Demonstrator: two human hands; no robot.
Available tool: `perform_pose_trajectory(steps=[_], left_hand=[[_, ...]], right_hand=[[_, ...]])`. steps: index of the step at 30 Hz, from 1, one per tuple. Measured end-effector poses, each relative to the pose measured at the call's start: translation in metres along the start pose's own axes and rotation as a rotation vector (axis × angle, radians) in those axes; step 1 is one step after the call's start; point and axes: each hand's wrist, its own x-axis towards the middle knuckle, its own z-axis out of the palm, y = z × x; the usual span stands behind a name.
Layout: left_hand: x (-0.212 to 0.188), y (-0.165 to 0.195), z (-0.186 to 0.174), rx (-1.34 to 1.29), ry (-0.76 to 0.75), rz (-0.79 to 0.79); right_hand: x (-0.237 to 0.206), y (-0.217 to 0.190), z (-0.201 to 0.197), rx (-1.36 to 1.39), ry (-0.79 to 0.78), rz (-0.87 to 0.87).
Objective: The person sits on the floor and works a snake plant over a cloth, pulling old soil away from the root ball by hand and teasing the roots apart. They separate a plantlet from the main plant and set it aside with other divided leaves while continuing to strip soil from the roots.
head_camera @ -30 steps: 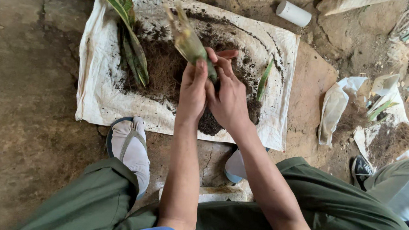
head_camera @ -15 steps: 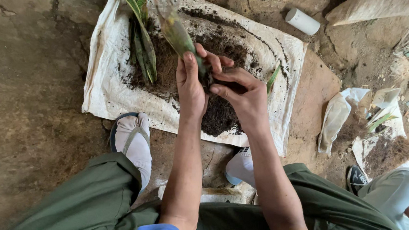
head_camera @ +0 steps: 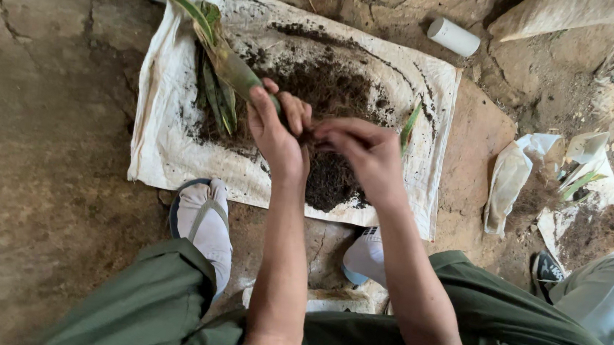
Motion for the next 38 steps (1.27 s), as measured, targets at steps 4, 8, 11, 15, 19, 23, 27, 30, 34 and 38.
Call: perform_pose_trajectory(steps=[4, 8, 11, 15, 19, 23, 27, 30, 34, 38], left_hand=[[0.003, 0.012, -0.013, 0.053, -0.075, 0.013], [0.005, 0.013, -0.016, 0.075, -0.161, -0.125], [0.003, 0.012, -0.013, 0.127, -0.183, -0.203], [-0.001, 0.011, -0.009, 0.234, -0.234, -0.237], [-0.007, 0.011, -0.005, 0.293, -0.338, -0.195], [-0.01, 0.011, -0.006, 0.34, -0.341, -0.18], [-0.006, 0.004, -0.012, 0.246, -0.335, -0.147], [-0.005, -0.006, -0.019, 0.278, -0.292, -0.186], [-0.003, -0.013, -0.032, 0.244, -0.245, -0.216], [0.009, -0.019, -0.049, 0.487, -0.248, -0.156]], right_hand=[[0.005, 0.006, -0.024, 0.103, 0.129, 0.058], [0.002, 0.009, -0.021, -0.105, -0.035, 0.056], [0.0, 0.01, 0.001, -0.124, -0.126, 0.086], [-0.002, 0.009, 0.011, -0.01, -0.031, 0.177], [-0.004, 0.011, 0.013, 0.054, -0.008, -0.012], [-0.01, 0.012, 0.018, -0.15, 0.034, 0.127], [-0.005, 0.018, 0.027, -0.214, 0.055, 0.076], [-0.001, 0.027, 0.028, -0.285, 0.077, 0.07], [0.002, 0.041, 0.028, -0.31, 0.066, 0.064], [0.001, 0.057, 0.031, -0.553, -0.006, 0.309]])
